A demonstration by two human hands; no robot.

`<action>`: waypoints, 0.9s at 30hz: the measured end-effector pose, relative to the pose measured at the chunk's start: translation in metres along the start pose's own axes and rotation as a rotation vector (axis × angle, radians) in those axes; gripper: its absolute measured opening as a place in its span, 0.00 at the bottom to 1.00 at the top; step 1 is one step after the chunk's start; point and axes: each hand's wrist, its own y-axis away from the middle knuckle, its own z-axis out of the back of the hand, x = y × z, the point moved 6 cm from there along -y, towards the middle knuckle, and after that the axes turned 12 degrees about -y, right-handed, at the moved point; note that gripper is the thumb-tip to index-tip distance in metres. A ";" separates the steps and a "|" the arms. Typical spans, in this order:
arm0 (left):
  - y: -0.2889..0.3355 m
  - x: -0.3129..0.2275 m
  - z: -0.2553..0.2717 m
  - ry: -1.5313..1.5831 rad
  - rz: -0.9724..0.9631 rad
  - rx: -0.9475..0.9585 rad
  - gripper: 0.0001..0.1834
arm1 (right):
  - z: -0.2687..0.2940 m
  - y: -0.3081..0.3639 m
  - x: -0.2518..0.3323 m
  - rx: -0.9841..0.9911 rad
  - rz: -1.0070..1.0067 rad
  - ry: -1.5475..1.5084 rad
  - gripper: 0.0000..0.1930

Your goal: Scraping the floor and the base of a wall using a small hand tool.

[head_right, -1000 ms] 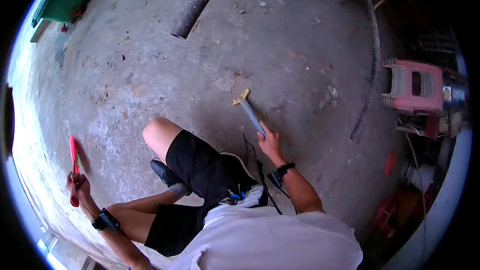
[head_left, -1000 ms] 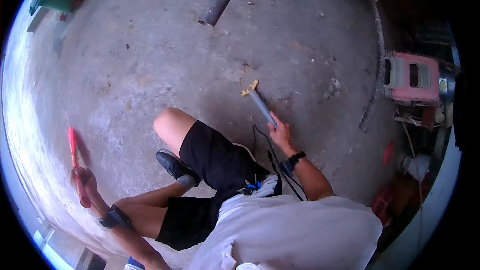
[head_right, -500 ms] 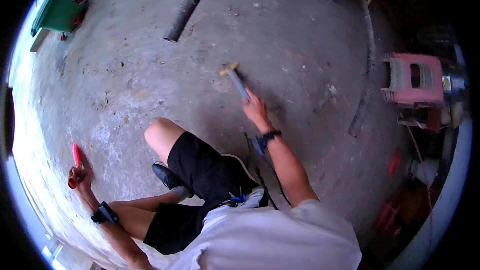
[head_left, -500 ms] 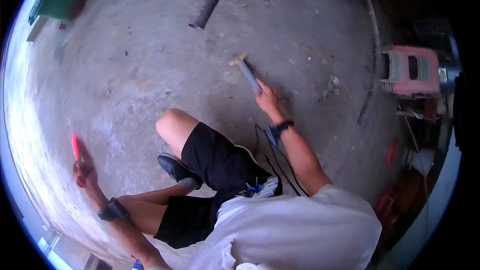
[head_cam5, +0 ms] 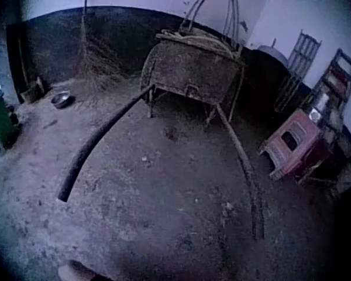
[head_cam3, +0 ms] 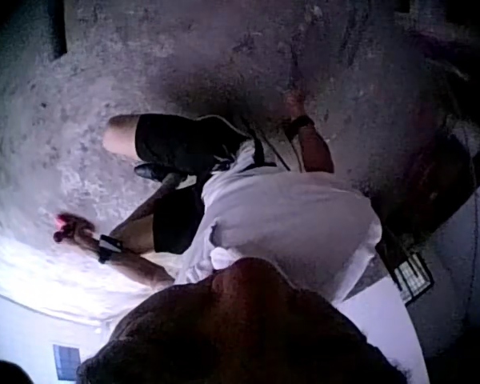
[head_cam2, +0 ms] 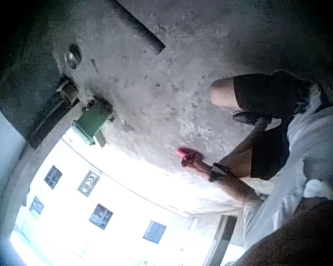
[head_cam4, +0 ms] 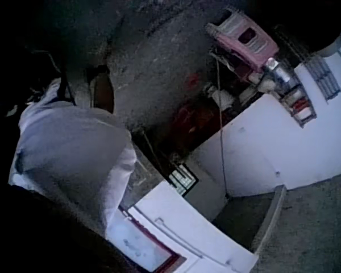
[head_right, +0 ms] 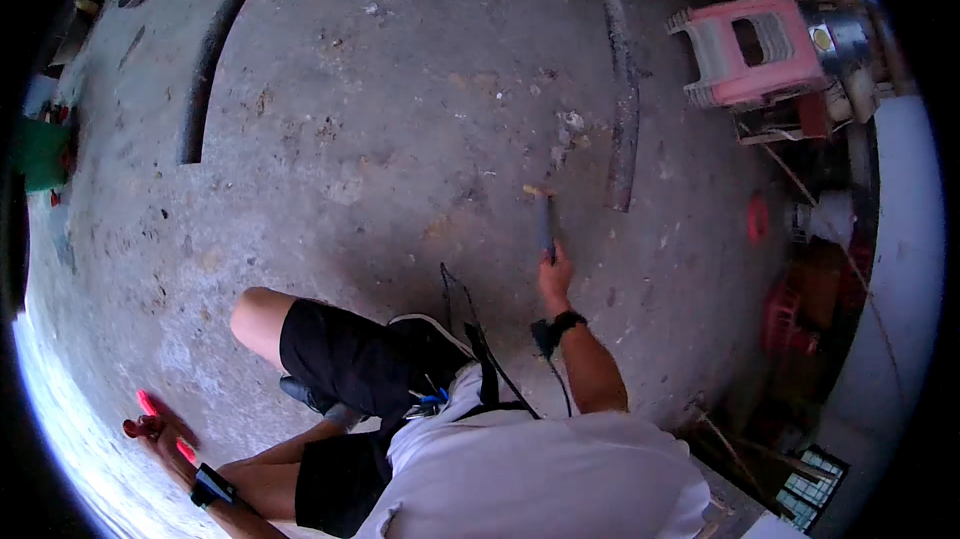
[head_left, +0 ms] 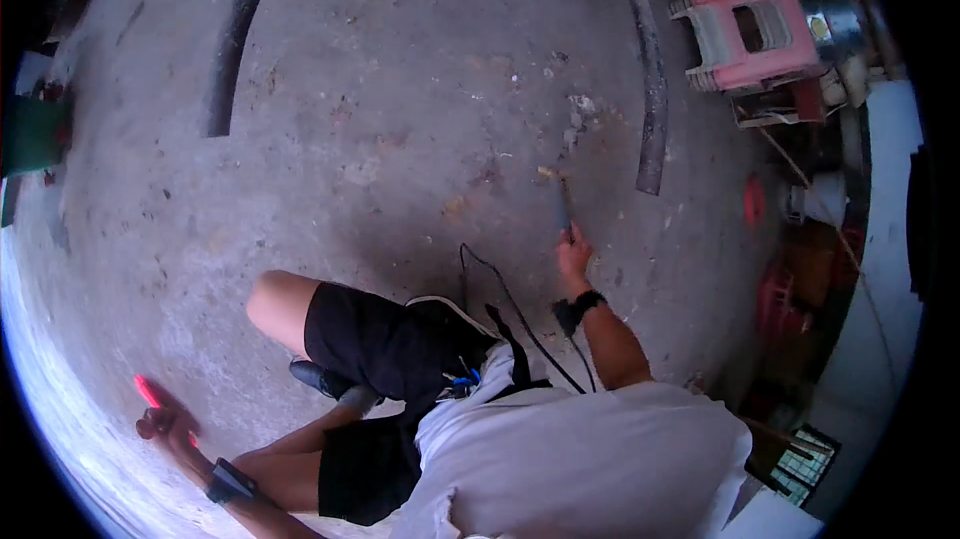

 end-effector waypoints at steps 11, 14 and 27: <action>-0.017 0.018 0.007 0.105 0.106 -0.036 0.06 | -0.033 -0.182 0.033 -0.023 0.070 -0.129 0.12; -0.020 0.030 0.018 0.154 0.155 -0.041 0.05 | -0.051 -0.210 0.039 -0.056 0.152 -0.189 0.12; -0.013 0.068 0.049 0.399 0.331 -0.090 0.02 | -0.088 -0.192 0.123 0.163 0.172 -0.061 0.23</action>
